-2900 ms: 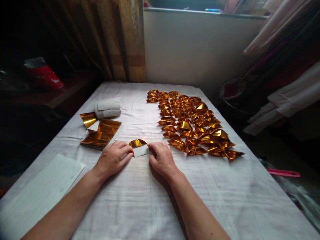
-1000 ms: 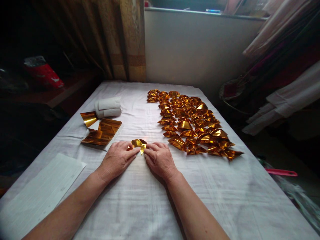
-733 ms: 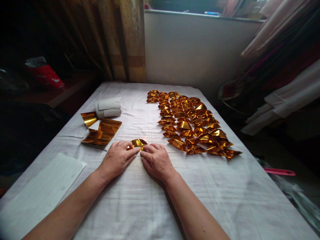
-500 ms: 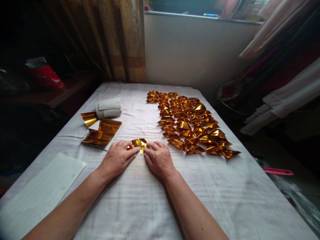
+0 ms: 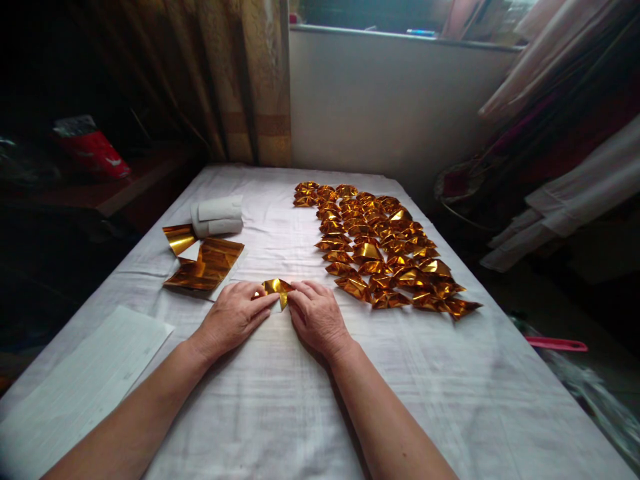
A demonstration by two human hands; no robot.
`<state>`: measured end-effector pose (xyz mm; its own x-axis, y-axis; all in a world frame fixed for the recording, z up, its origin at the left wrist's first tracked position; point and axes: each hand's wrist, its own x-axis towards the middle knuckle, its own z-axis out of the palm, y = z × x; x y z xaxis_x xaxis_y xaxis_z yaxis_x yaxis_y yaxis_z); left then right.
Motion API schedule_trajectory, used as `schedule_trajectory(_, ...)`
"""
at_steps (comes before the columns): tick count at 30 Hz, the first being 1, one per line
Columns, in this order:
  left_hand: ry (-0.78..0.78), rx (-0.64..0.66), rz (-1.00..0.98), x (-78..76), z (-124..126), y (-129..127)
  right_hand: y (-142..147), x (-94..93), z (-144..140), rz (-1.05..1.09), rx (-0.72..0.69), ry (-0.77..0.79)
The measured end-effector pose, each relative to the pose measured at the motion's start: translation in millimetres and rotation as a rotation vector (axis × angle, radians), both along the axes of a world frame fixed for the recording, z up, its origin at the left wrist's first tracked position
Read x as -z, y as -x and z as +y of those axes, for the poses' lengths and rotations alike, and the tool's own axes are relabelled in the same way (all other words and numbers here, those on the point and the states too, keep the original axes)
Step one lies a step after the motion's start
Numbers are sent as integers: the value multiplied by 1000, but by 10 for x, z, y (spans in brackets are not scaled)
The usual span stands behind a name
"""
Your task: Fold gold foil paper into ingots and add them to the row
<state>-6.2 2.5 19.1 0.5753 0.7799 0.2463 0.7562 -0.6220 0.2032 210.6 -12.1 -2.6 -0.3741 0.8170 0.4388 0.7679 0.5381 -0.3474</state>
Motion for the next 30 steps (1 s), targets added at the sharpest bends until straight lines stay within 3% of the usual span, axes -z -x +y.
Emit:
schedule_trajectory(7,125,78,-142,60,115,213,-7,10,8,-15,-46,33)
schedule_trajectory(12,66,55,-255,122,147,229,-21,-13,53,-36,-55,67)
schedule_trajectory(18,34,92,-268,133,155,222,-38,-93,122,-134,-72,81)
schedule_trajectory(24,4,11,-320,127,149,206,-27,-144,150,-189,-81,78)
schedule_trajectory(30,7,138,-212,106,177,244,-23,-147,143,-183,-80,112)
